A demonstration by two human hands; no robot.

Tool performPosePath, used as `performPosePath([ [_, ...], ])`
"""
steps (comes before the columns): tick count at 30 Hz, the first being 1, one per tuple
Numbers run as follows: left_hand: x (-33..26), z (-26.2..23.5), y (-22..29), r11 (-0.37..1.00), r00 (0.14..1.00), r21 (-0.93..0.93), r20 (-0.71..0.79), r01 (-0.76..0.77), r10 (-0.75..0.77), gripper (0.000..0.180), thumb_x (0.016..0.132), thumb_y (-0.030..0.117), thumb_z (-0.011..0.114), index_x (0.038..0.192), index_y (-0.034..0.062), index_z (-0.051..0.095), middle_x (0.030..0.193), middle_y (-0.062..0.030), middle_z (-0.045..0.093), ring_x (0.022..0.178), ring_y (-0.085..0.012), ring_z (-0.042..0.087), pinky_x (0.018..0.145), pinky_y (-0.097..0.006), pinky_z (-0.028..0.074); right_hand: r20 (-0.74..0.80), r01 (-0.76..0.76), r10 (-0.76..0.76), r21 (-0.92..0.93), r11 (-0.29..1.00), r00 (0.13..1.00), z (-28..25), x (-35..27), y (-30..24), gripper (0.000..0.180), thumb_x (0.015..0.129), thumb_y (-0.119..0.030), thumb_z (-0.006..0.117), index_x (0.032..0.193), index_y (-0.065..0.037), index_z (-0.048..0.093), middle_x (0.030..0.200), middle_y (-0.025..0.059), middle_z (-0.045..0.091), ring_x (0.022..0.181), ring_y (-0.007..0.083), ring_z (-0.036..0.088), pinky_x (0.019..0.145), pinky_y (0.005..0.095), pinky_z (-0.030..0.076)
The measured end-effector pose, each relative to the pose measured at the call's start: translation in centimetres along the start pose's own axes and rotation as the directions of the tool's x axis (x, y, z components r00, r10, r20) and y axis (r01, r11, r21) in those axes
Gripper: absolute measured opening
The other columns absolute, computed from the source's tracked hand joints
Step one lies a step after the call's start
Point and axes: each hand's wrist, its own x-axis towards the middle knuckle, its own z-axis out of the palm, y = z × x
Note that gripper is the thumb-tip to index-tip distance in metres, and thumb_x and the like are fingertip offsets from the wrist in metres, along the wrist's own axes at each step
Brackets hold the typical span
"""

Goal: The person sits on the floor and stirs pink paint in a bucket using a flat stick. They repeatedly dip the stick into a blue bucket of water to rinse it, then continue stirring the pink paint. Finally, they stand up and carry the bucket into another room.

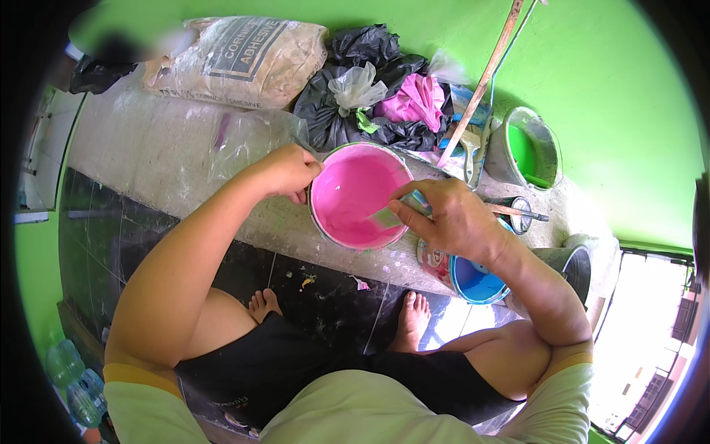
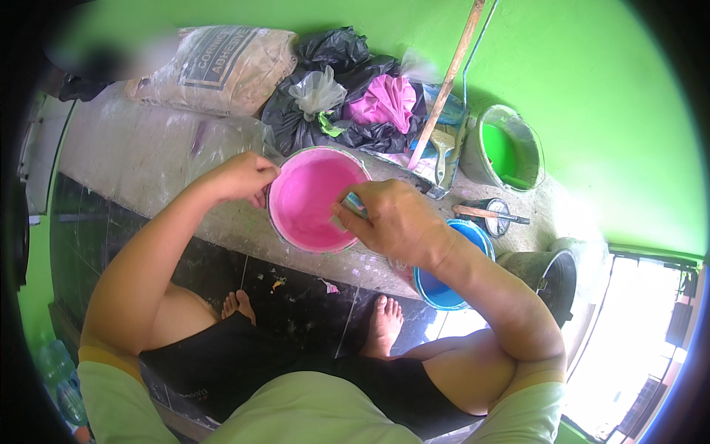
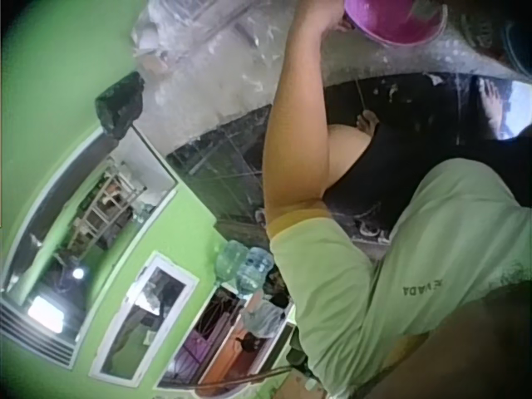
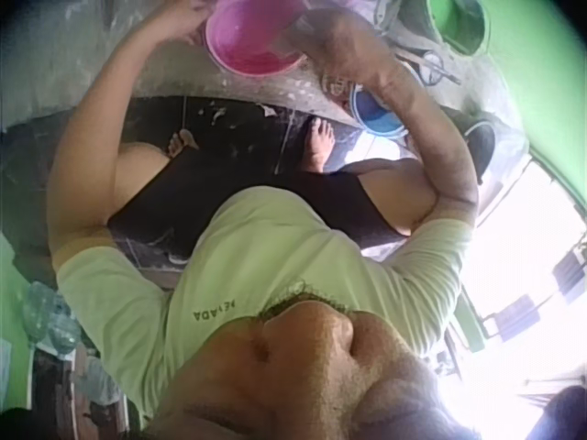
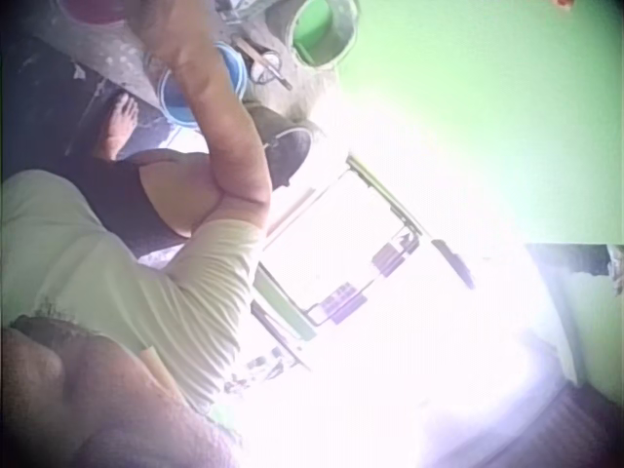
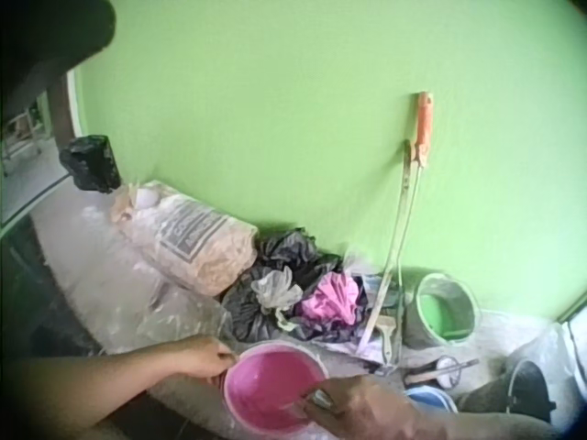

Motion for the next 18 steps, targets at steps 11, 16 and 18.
performPosePath([
  [11,-0.1,0.1,0.4,1.000,1.000,0.002,0.000,0.022,-0.022,0.040,0.110,0.027,0.055,0.115,-0.0082,0.072,0.096,-0.0153,0.076,0.075,-0.0229,0.075,0.070,-0.038,0.064,-0.153,0.083,-0.077,0.035,0.996,0.985,2.2,0.6,0.8,0.024,0.100,-0.018,0.075,0.119,-0.003,0.074,0.105,0.0194,0.077,0.085,0.0365,0.077,0.075,0.0445,0.061],
  [16,-0.1,0.2,0.1,0.999,0.999,-0.011,-0.034,-0.035,0.034,0.039,0.106,0.024,0.054,0.105,-0.0103,0.073,0.086,-0.0195,0.076,0.071,-0.0268,0.077,0.066,-0.039,0.065,-0.037,0.072,-0.066,0.189,0.979,0.997,1.9,0.6,0.9,0.023,0.099,-0.019,0.075,0.116,-0.004,0.076,0.096,0.0192,0.077,0.081,0.0368,0.075,0.073,0.0434,0.060],
  [18,-0.1,0.2,-0.1,0.999,0.999,-0.003,-0.036,-0.035,0.035,0.039,0.105,0.024,0.054,0.103,-0.0102,0.073,0.085,-0.0196,0.076,0.072,-0.0270,0.077,0.066,-0.038,0.065,0.020,0.000,-0.004,0.189,0.982,1.000,0.8,0.6,0.5,0.021,0.099,-0.019,0.075,0.114,-0.004,0.076,0.092,0.0194,0.077,0.078,0.0353,0.075,0.071,0.0423,0.059],
])
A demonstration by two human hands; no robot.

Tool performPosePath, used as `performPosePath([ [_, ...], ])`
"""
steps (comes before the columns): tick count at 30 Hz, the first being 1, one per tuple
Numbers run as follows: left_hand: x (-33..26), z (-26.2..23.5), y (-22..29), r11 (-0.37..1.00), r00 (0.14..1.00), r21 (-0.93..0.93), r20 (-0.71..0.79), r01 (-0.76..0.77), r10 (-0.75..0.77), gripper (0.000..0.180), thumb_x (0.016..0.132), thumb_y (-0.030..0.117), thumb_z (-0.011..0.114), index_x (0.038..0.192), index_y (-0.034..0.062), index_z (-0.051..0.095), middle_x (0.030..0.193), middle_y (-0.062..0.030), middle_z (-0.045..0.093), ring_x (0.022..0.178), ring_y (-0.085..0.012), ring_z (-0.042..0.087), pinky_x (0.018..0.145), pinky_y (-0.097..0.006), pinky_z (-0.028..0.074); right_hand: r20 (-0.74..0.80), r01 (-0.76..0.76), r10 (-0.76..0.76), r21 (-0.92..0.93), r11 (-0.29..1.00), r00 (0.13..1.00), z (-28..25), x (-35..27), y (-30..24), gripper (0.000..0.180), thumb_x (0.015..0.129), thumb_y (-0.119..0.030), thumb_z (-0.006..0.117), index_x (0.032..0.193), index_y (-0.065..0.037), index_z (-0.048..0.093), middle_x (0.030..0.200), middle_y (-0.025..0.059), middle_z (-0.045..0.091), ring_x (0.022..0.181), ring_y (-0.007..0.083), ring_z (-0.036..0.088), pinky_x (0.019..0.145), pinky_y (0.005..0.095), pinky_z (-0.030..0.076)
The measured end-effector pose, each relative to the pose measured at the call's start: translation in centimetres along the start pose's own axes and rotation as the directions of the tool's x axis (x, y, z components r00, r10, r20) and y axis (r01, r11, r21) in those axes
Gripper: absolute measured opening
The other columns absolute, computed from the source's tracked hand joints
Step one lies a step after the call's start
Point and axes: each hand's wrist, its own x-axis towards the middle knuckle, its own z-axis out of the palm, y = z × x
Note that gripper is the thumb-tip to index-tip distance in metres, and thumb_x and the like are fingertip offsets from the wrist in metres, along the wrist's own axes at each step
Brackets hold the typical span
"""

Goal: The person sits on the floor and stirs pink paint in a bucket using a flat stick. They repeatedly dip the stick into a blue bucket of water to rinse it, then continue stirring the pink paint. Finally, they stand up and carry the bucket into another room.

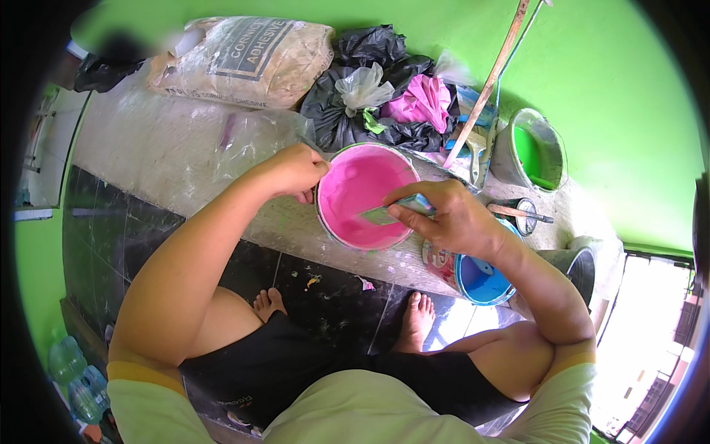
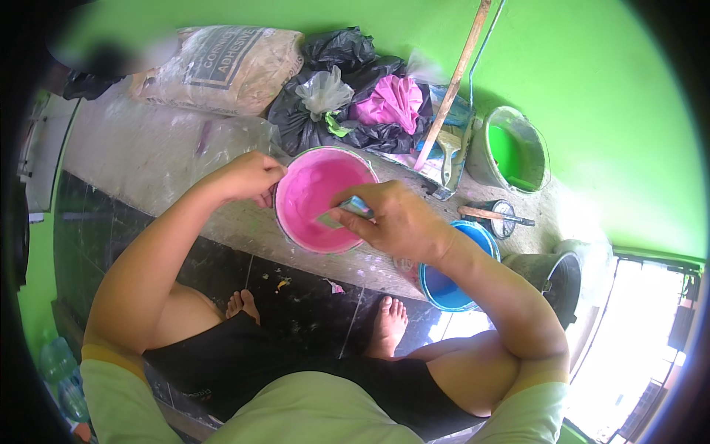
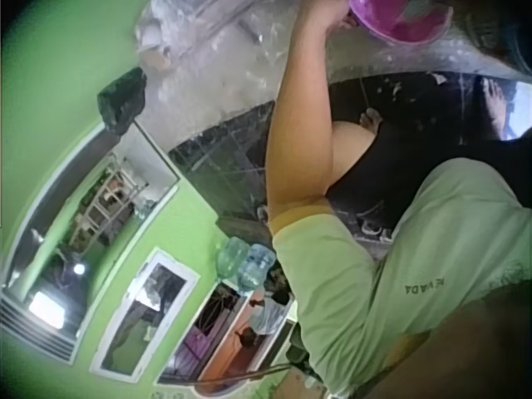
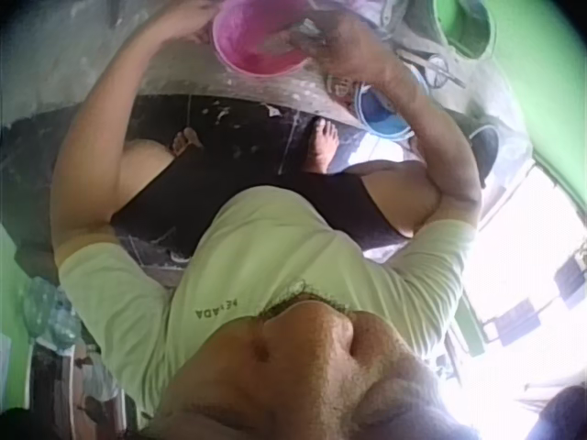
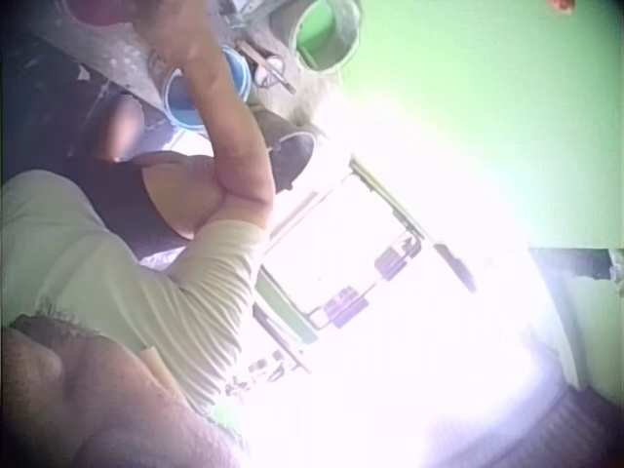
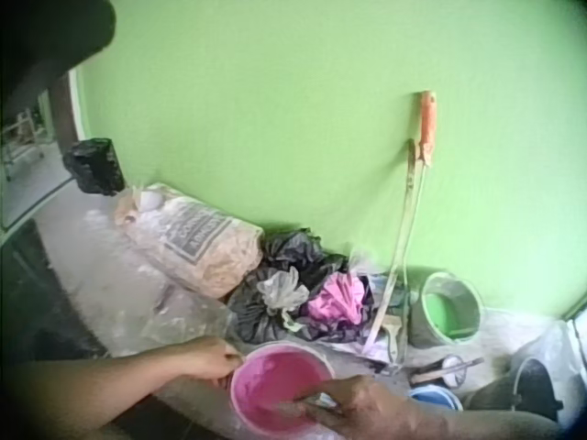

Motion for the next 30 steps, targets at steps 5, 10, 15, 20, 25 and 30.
performPosePath([
  [5,-0.2,-0.1,0.8,0.998,0.998,0.051,0.044,0.037,-0.039,0.042,0.110,0.029,0.054,0.114,-0.0093,0.072,0.093,-0.0169,0.076,0.075,-0.0239,0.076,0.069,-0.038,0.064,-0.078,-0.132,0.125,-0.087,0.987,0.989,-2.0,-0.4,-0.7,0.021,0.101,-0.019,0.075,0.113,-0.002,0.076,0.089,0.0198,0.077,0.074,0.0302,0.076,0.069,0.0396,0.058],
  [10,-0.5,-0.2,1.3,0.998,0.998,0.057,0.048,0.034,-0.037,0.044,0.110,0.031,0.053,0.114,-0.0092,0.072,0.091,-0.0181,0.076,0.075,-0.0250,0.076,0.070,-0.038,0.064,-0.232,-0.077,0.035,-0.174,0.982,0.972,-1.2,-0.2,0.3,0.023,0.100,-0.019,0.075,0.113,0.000,0.075,0.095,0.0228,0.076,0.080,0.0393,0.075,0.073,0.0453,0.059],
  [15,-0.4,-0.1,0.9,0.998,0.998,0.046,0.043,0.036,-0.038,0.044,0.110,0.031,0.052,0.113,-0.0093,0.071,0.088,-0.0185,0.076,0.076,-0.0264,0.077,0.071,-0.039,0.065,-0.179,-0.001,-0.014,-0.086,0.996,0.984,0.7,-0.1,0.5,0.023,0.102,-0.017,0.075,0.119,-0.002,0.075,0.092,0.0176,0.078,0.073,0.0264,0.075,0.069,0.0379,0.058],
  [20,-0.4,-0.1,1.2,0.998,0.998,0.051,0.047,0.042,-0.044,0.044,0.111,0.030,0.052,0.110,-0.0099,0.071,0.088,-0.0192,0.075,0.076,-0.0282,0.078,0.071,-0.040,0.065,-0.054,-0.140,0.139,-0.017,0.990,0.989,-0.3,-0.3,-0.7,0.022,0.102,-0.018,0.075,0.115,-0.001,0.075,0.088,0.0183,0.077,0.070,0.0250,0.074,0.065,0.0375,0.057],
  [25,-0.3,-0.1,1.0,0.999,0.999,0.048,0.053,0.006,-0.009,0.043,0.109,0.028,0.052,0.109,-0.0106,0.071,0.090,-0.0199,0.075,0.075,-0.0289,0.078,0.069,-0.040,0.065,-0.188,-0.126,0.116,-0.042,0.991,0.975,-2.9,-1.1,-1.6,0.018,0.101,-0.015,0.075,0.112,0.000,0.077,0.082,0.0141,0.078,0.067,0.0185,0.073,0.060,0.0350,0.058],
  [30,0.1,-0.1,0.4,0.999,0.999,0.047,0.051,0.008,-0.010,0.042,0.108,0.026,0.052,0.110,-0.0118,0.071,0.090,-0.0202,0.075,0.075,-0.0280,0.078,0.068,-0.039,0.065,-0.366,-0.217,0.213,0.029,0.976,0.906,-7.3,-2.4,-5.0,0.019,0.103,-0.016,0.074,0.110,0.001,0.078,0.081,0.0074,0.077,0.070,0.0103,0.069,0.058,0.0282,0.054],
])
